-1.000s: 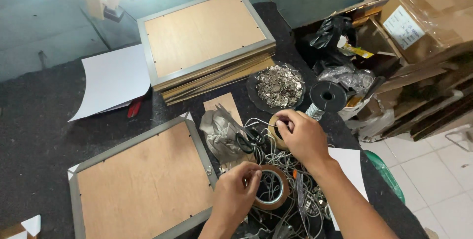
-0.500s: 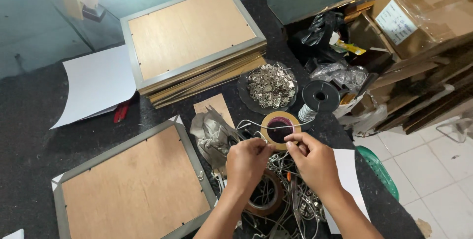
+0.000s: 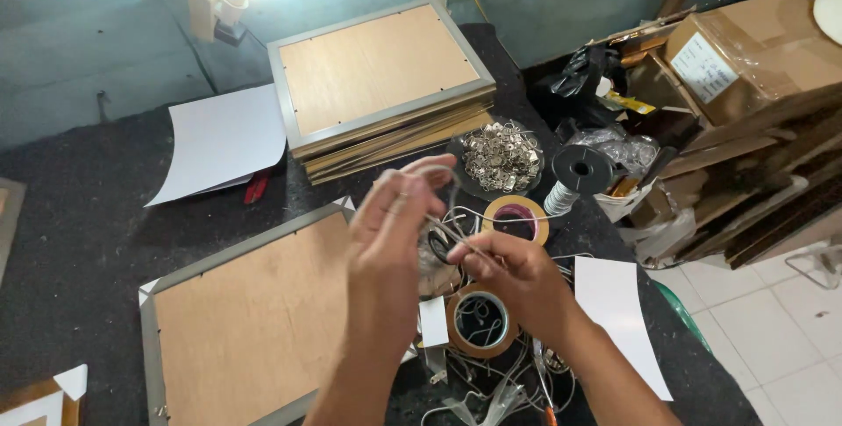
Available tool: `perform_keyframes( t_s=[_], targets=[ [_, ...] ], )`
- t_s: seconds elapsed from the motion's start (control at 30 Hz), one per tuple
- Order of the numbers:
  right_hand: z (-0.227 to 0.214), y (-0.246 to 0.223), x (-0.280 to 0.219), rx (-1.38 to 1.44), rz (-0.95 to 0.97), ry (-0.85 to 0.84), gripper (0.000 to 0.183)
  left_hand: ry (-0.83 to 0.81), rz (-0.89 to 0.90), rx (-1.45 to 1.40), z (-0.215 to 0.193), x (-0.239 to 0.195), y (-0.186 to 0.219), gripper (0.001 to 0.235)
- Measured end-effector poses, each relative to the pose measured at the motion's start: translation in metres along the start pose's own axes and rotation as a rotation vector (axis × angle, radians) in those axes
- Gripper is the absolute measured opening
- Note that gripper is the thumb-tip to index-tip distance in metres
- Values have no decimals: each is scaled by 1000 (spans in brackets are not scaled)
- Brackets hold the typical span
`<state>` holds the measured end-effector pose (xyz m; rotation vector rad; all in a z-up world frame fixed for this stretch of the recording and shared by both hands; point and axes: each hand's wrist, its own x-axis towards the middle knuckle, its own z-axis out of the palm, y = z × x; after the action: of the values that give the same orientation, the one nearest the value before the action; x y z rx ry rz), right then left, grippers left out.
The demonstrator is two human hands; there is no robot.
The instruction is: Attaching a hanging wire to the back of a picture frame using a screwdriver, scissors, and tape
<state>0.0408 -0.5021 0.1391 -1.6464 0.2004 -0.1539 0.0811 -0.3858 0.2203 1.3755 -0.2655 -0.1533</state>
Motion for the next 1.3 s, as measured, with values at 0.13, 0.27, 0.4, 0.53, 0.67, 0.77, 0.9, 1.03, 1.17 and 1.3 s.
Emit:
perform_keyframes(
  t_s=[0.13, 0.27, 0.4, 0.53, 0.67, 0.77, 0.9, 1.03, 1.17, 1.3],
  targets=[
    [-22, 16, -7, 75, 20, 79, 24, 121, -33, -504, -43, -1, -8, 23],
    [-50, 49, -16, 264, -21, 201, 22, 368, -61, -461, -81, -3, -11, 21],
    [-81, 83, -17, 194, 38, 317, 19, 582, -56, -314, -115, 2, -22, 19],
    [-97, 86, -30, 346, 148, 368, 24, 693, -123, -264, -156, 10, -54, 20],
    [-101, 82, -41, 529, 268, 451, 25, 760, -173, -183, -188, 11, -80, 16],
    [-101, 81, -47, 699, 289, 560, 23, 787, -208, -148, -206, 6, -100, 15],
    [-122, 111, -45, 887, 328, 744, 21, 728, -270, -105, -207, -1, -108, 17],
    [-121, 105, -48, 899, 310, 809, 23, 664, -237, -116, -177, 3, -101, 7],
    [-77, 42, -56, 563, 319, 716, 18, 408, -135, -59, -110, 5, -67, 7],
    [-58, 10, -47, 158, 314, 433, 23, 1, -179, 110, -46, 4, -41, 11]
  ],
)
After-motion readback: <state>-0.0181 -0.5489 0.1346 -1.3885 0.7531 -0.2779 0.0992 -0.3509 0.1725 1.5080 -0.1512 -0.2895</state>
